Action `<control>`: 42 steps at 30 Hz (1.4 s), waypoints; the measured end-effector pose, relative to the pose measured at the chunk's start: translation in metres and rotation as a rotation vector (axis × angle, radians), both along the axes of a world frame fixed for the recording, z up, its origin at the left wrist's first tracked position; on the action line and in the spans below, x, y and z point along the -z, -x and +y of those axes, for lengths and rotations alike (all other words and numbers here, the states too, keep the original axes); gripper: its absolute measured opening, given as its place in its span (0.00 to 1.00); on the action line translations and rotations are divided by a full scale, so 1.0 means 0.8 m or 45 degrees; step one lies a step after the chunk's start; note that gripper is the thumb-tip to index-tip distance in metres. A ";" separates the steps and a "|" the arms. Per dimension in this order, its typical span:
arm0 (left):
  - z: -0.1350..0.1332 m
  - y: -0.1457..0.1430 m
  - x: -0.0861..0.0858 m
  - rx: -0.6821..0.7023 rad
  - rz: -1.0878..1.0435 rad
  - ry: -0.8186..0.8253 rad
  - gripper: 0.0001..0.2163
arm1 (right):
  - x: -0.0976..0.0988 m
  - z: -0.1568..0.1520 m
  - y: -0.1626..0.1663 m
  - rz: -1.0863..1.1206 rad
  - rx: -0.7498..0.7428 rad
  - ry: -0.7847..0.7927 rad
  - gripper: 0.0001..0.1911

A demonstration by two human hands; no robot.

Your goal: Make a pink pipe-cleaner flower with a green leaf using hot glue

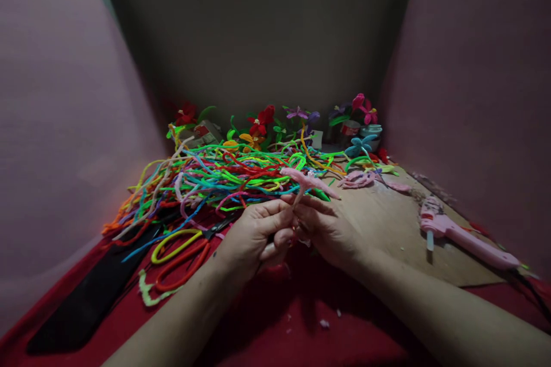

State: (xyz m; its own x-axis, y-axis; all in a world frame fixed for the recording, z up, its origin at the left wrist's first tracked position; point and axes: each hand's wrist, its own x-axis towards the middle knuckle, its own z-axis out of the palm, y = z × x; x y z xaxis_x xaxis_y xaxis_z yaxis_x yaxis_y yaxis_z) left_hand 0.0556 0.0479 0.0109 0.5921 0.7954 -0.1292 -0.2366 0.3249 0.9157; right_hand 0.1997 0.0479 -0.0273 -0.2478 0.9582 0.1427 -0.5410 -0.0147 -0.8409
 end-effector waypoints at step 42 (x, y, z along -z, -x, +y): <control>0.001 -0.002 0.029 -0.635 1.077 -1.709 0.07 | 0.004 -0.002 0.005 -0.064 0.156 0.053 0.07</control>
